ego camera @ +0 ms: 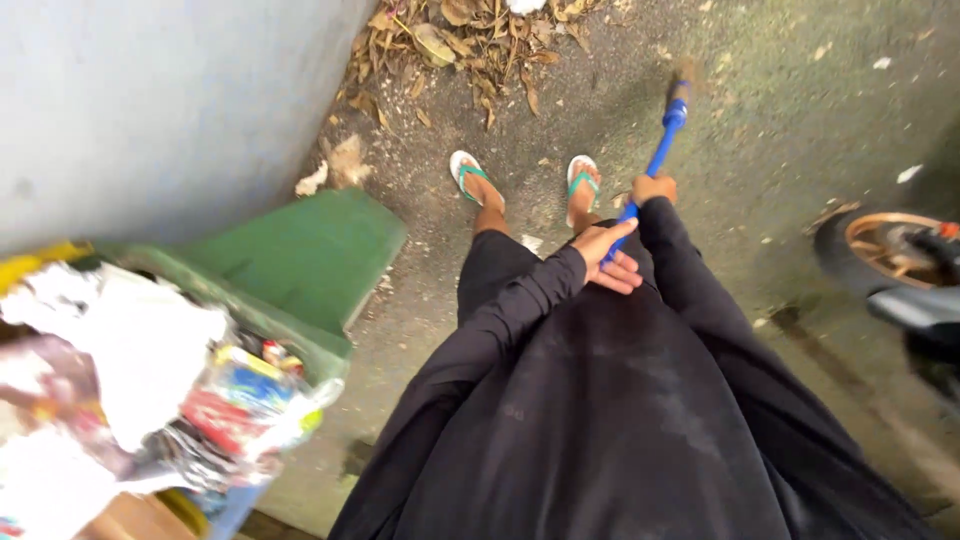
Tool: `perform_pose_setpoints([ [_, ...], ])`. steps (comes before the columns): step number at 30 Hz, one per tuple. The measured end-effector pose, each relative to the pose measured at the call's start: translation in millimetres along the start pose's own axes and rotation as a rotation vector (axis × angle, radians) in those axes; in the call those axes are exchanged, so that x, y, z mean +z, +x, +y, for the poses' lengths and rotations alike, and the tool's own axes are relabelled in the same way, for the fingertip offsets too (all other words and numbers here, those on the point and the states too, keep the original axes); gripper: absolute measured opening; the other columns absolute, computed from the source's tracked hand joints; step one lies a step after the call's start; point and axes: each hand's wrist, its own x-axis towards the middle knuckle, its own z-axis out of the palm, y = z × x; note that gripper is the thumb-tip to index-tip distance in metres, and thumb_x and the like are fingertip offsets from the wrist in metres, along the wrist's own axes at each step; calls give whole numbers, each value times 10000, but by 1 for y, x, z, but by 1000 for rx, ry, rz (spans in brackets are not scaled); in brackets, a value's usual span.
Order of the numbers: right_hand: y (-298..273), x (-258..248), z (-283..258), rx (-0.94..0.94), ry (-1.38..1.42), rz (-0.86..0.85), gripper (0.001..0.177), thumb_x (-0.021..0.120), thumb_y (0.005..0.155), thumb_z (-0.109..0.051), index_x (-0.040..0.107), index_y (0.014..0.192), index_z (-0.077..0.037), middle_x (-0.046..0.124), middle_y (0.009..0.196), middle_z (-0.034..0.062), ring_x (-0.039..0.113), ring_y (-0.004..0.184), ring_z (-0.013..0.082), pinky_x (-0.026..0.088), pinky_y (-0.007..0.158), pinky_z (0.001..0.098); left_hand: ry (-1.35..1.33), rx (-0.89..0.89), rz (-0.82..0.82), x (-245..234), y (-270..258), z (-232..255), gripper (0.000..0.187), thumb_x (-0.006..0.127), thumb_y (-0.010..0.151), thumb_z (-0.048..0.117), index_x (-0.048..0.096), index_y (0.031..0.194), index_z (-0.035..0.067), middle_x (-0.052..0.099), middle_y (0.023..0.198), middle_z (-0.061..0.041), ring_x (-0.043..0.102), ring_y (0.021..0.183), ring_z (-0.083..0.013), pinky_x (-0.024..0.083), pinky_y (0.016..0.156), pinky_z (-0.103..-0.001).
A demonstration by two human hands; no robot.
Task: Sweeping dry leaves and debris from a paved driveway area using a broom.
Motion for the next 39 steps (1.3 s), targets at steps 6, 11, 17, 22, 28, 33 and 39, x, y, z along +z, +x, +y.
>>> perform_pose_setpoints([
  [6,-197,53,-186,-10,116,-235,520,525,921,-249,642,1296,92,689,1251,302,613,1280,410,450,1123,533,-133,160,285,-163,74,-19,420,669,961,210,456,1211,-51,595,858,-185,719,658,-403,675,542,-503],
  [11,-197,146,-212,-50,401,-257,494,646,828,-186,669,1308,-75,731,785,158,718,757,279,566,705,405,-141,263,299,-166,-55,25,221,652,948,149,497,1053,32,490,699,-116,548,450,-217,491,282,-309],
  [17,-291,88,-236,-88,355,-196,533,806,789,-208,685,1307,-182,696,867,208,698,747,289,556,672,397,-160,142,95,-141,-150,35,395,736,938,206,492,1169,-2,596,714,-219,672,510,-397,593,420,-602],
  [22,-268,105,-168,-10,436,-133,554,741,845,-114,615,1384,-91,708,843,202,734,607,260,632,491,391,-83,50,56,-165,-133,8,527,710,1007,399,542,1153,-78,620,686,-272,677,502,-438,580,413,-632],
  [28,-330,130,-235,80,244,-12,696,585,866,-177,430,1545,-169,669,1348,197,638,1287,295,445,1197,431,-3,58,329,-239,-47,-1,308,691,887,235,613,808,-52,533,575,-170,556,403,-246,469,264,-353],
  [33,-327,169,-255,-42,187,-292,489,699,750,-295,745,1232,-225,765,1160,63,664,1218,259,509,1061,440,99,149,488,-212,-109,14,382,552,1003,294,532,842,-52,552,489,-215,559,326,-334,460,249,-427],
  [39,-324,123,-271,-85,555,-518,610,676,820,-57,548,1410,30,705,722,199,709,506,256,610,412,370,-46,235,296,-148,-195,48,324,575,1047,222,433,997,-65,578,679,-246,620,403,-403,538,289,-536],
])
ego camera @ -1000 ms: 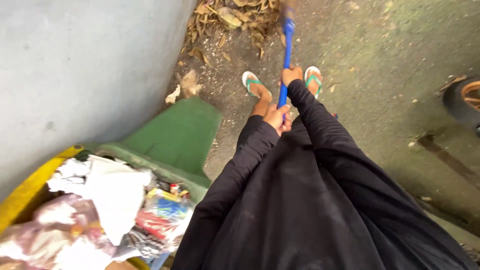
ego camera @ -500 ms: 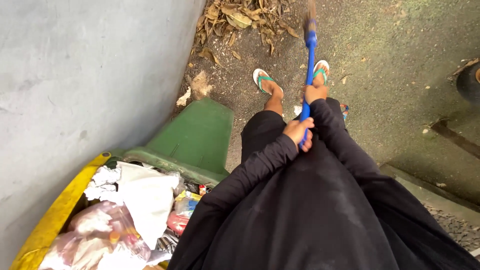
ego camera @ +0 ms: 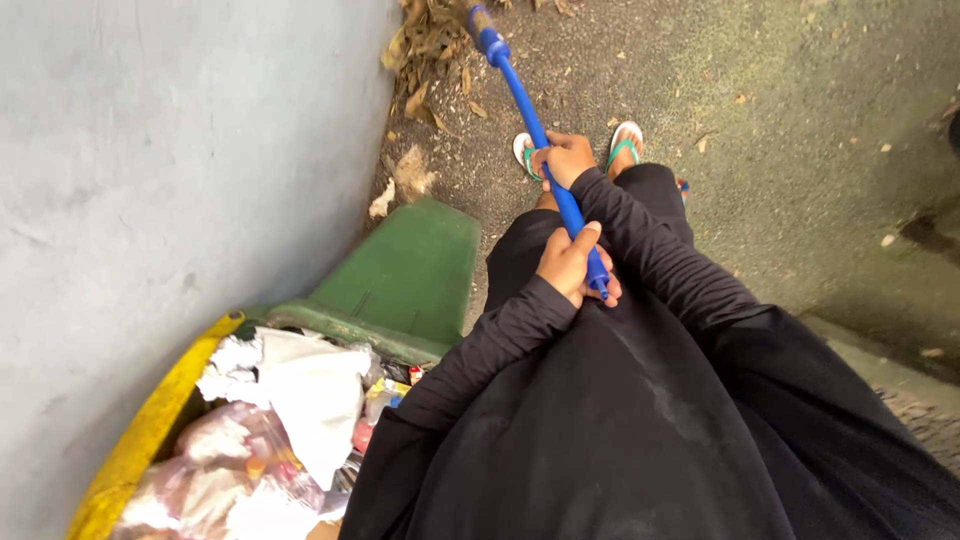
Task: Sweeping dry leaves and debris from a paved driveway area using a broom.
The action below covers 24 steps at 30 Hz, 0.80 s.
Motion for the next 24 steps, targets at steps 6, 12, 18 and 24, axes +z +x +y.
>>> perform_pose_setpoints([
  [6,-19,-66,-6,-51,59,94,670,632,856,-69,444,1485,67,685,667,182,702,457,260,609,397,363,115,-37,-131,37,-34,36,308,591,1034,197,443,1055,-73,567,683,-186,632,425,-356,572,321,-512],
  [12,-14,-127,24,67,143,218,637,653,874,-106,484,1475,20,712,732,199,734,514,237,646,482,360,185,-134,-102,81,-16,14,318,647,1017,212,522,1050,-79,618,775,-215,676,478,-379,595,349,-523],
  [18,29,-182,89,91,326,270,645,671,885,-65,454,1479,59,682,716,229,722,496,286,633,439,394,347,-124,-114,127,5,-23,376,623,1043,273,533,1062,-92,622,775,-202,674,479,-362,606,369,-511],
  [24,25,-241,81,71,296,369,535,651,876,-90,564,1385,47,723,817,211,740,531,262,647,505,417,501,-143,-117,160,58,-65,375,603,1025,240,529,1127,-114,588,770,-193,649,444,-357,578,312,-500],
])
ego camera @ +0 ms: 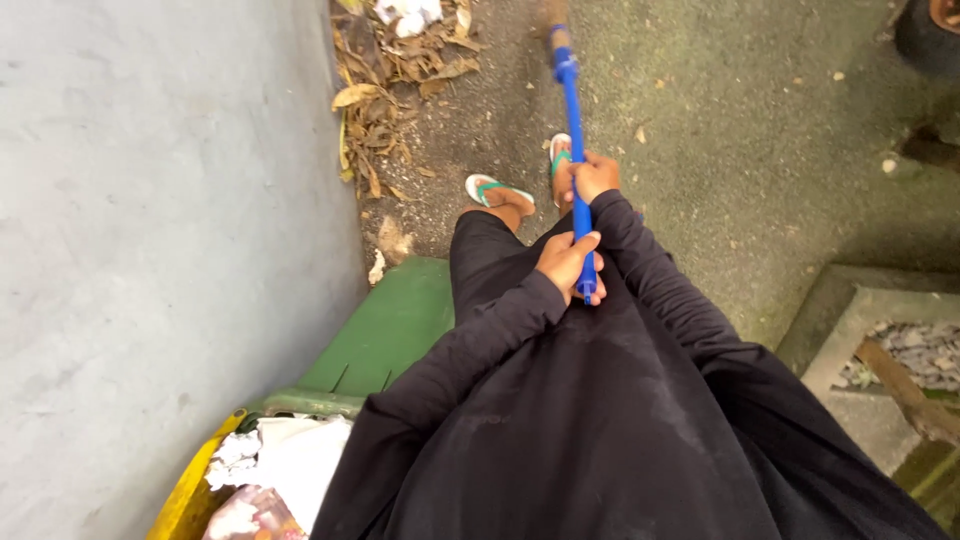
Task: Sweeping dry leaves and debris from a paved driveway area using a broom.
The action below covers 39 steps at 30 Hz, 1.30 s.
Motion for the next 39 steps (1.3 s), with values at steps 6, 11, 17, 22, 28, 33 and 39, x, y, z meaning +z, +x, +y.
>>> perform_pose_setpoints([
  [6,91,58,0,-2,-263,124,280,638,885,-264,758,1054,-76,727,709,134,736,531,244,644,608,328,17,22,122,-68,148,-10,308,608,981,198,558,1048,-98,516,695,-159,540,364,-281,437,209,-390],
  [11,54,149,-26,-145,-321,-61,309,746,836,-241,769,1125,-135,764,908,134,724,894,337,575,817,435,42,104,301,-77,60,44,296,511,1001,190,524,848,-63,522,514,-194,559,337,-317,459,239,-419],
  [17,6,160,-103,-64,-352,-159,538,716,858,-310,639,1372,-175,737,862,78,738,886,235,548,786,381,-84,189,134,-96,-22,119,270,445,1070,162,399,1181,-79,493,722,-157,571,361,-304,483,242,-398],
  [22,79,100,-74,16,-372,136,640,692,840,-331,565,1459,-234,779,960,53,761,626,239,652,700,406,-135,42,-61,-101,27,138,398,511,1068,180,406,1322,-108,441,748,-126,520,349,-257,414,209,-377],
  [28,122,100,-98,42,-495,336,451,593,900,-537,759,1100,-168,755,1062,108,693,1121,339,518,1025,462,-104,-15,-23,-104,181,102,384,573,1041,219,516,1310,-49,496,746,-130,511,406,-220,361,212,-318],
  [33,161,200,-125,-147,-356,-70,485,751,747,-326,744,1229,-273,779,1078,88,740,1057,275,585,965,422,-134,125,256,-79,106,168,424,444,1077,189,383,1447,-10,471,753,-159,533,391,-300,409,230,-344],
  [39,51,169,-268,-239,-477,-249,609,712,840,-326,606,1430,-217,728,1261,164,676,1212,322,554,1011,443,-332,301,301,-29,34,223,330,391,1108,188,387,1370,-12,423,751,-106,468,369,-227,328,235,-305],
])
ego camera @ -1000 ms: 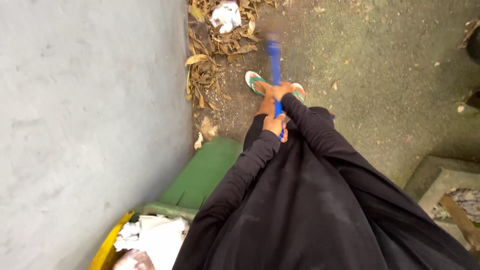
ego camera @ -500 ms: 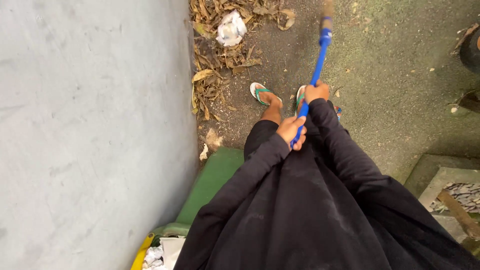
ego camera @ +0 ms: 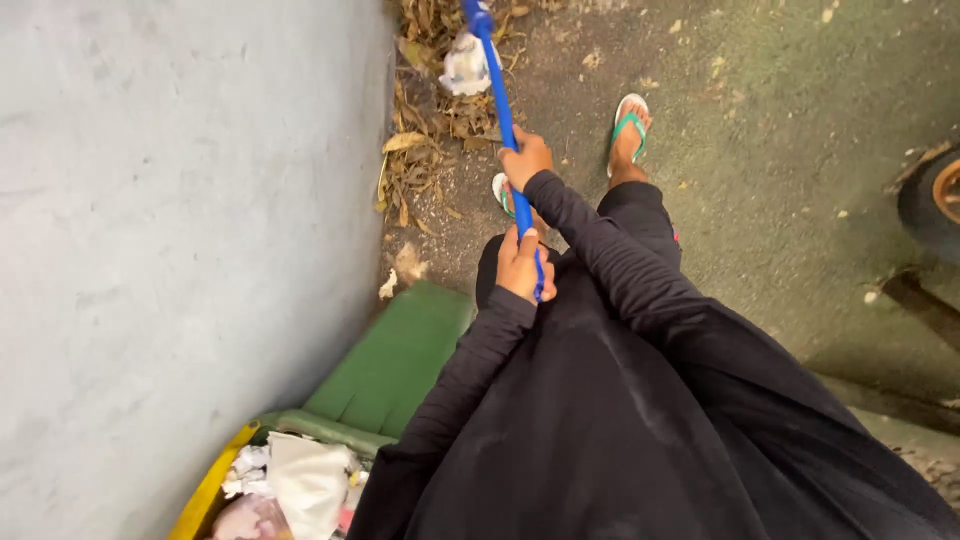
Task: Sweeping dry leaves and debris from a paved driveway area using a broom.
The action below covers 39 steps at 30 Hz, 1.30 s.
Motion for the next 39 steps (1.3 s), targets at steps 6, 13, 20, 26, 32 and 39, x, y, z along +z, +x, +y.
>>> perform_pose_setpoints([
  [6,25,-108,58,113,100,93,652,679,915,-266,483,1517,-107,699,1279,186,751,577,275,652,535,356,33,-200,-132,78,-4,10,384,467,1094,198,410,1406,-18,432,742,-111,463,362,-218,336,212,-325],
  [13,99,-172,94,326,-16,388,419,625,870,-433,732,1200,-197,760,1132,70,693,1151,280,544,1041,424,99,-232,-130,123,146,-84,338,593,1043,200,555,1284,-35,506,726,-146,495,378,-209,333,224,-308],
  [20,121,-118,26,93,44,-42,567,672,849,-288,613,1401,-172,774,997,112,728,781,256,611,712,380,204,-24,148,170,76,8,300,459,1058,193,505,1267,-17,536,677,-146,535,331,-294,431,204,-381],
  [26,76,-178,-42,42,58,-7,602,673,891,-276,547,1461,-127,745,1003,130,703,876,264,585,788,396,60,-32,-23,172,27,74,333,419,1094,169,430,1331,-64,452,703,-125,478,342,-230,365,218,-335],
  [32,209,-225,61,195,-111,339,460,627,873,-299,674,1309,-159,738,1188,112,676,1184,328,535,1046,462,42,-188,-220,194,134,67,354,542,1060,188,512,1323,-46,456,724,-130,468,375,-211,323,230,-317],
  [39,148,-223,-133,259,59,169,578,765,833,-341,692,1250,53,721,1190,273,668,1198,386,535,1022,427,163,-237,-48,199,248,75,245,577,1013,204,649,1130,2,509,637,-123,512,398,-256,369,236,-365],
])
